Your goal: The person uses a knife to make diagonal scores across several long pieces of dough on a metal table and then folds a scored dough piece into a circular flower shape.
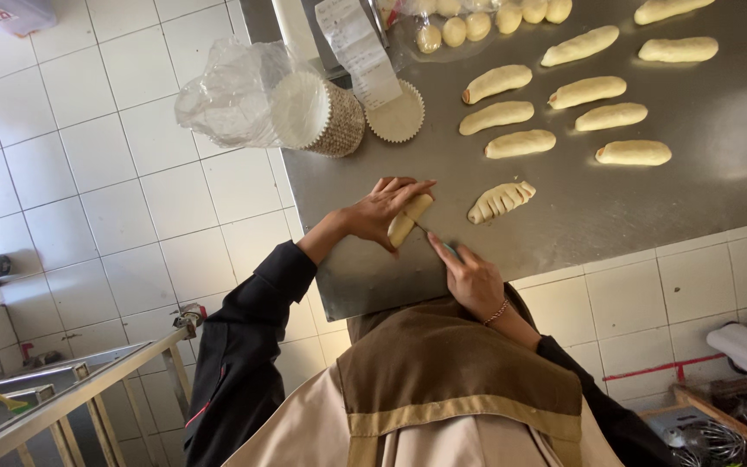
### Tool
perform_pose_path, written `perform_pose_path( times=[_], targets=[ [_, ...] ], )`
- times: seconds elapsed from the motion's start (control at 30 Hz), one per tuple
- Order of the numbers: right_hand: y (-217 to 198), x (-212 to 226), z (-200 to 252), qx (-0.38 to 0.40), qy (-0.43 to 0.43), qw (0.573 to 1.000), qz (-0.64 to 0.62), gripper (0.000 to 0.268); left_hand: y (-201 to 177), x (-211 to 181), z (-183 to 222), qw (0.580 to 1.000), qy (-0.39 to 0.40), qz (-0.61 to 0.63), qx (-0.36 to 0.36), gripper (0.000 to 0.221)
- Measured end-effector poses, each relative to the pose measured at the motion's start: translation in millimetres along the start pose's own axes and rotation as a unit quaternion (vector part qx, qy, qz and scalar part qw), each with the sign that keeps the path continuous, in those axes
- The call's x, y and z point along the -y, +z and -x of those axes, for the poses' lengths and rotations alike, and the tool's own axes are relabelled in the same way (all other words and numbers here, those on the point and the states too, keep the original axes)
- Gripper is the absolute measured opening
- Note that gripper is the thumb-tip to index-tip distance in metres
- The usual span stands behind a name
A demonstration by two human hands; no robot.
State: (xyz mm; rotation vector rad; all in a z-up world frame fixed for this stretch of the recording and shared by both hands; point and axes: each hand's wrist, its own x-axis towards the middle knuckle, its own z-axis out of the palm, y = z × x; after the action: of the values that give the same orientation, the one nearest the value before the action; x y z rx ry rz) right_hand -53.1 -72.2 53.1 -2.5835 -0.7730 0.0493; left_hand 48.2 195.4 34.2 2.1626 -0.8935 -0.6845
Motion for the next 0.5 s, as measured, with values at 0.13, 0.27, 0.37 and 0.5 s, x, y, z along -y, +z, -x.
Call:
perform_pose_path(
  times=[0.13, 0.27, 0.37, 0.5],
  targets=[
    [-1, -1, 20, -0.011, -0.010, 1.000, 0.017, 0.070, -2, -2, 1, 1.000, 0.019, -0.005, -0.023, 0.155],
    [5, 1, 26, -0.062, -0.014, 0.996, 0.055, 0.066, -1, -3, 2, 0.998, 0.038, -0.016, -0.043, 0.157],
    [13, 3, 24, -0.023, -0.016, 0.998, 0.059, 0.065, 2, -4, 0, 0.999, -0.017, -0.034, -0.020, 0.156],
    [21, 1, 18, -0.014, -0.035, 0.999, 0.023, 0.069, 2, -3, 2, 0.998, 0.031, -0.024, -0.052, 0.154]
  ],
)
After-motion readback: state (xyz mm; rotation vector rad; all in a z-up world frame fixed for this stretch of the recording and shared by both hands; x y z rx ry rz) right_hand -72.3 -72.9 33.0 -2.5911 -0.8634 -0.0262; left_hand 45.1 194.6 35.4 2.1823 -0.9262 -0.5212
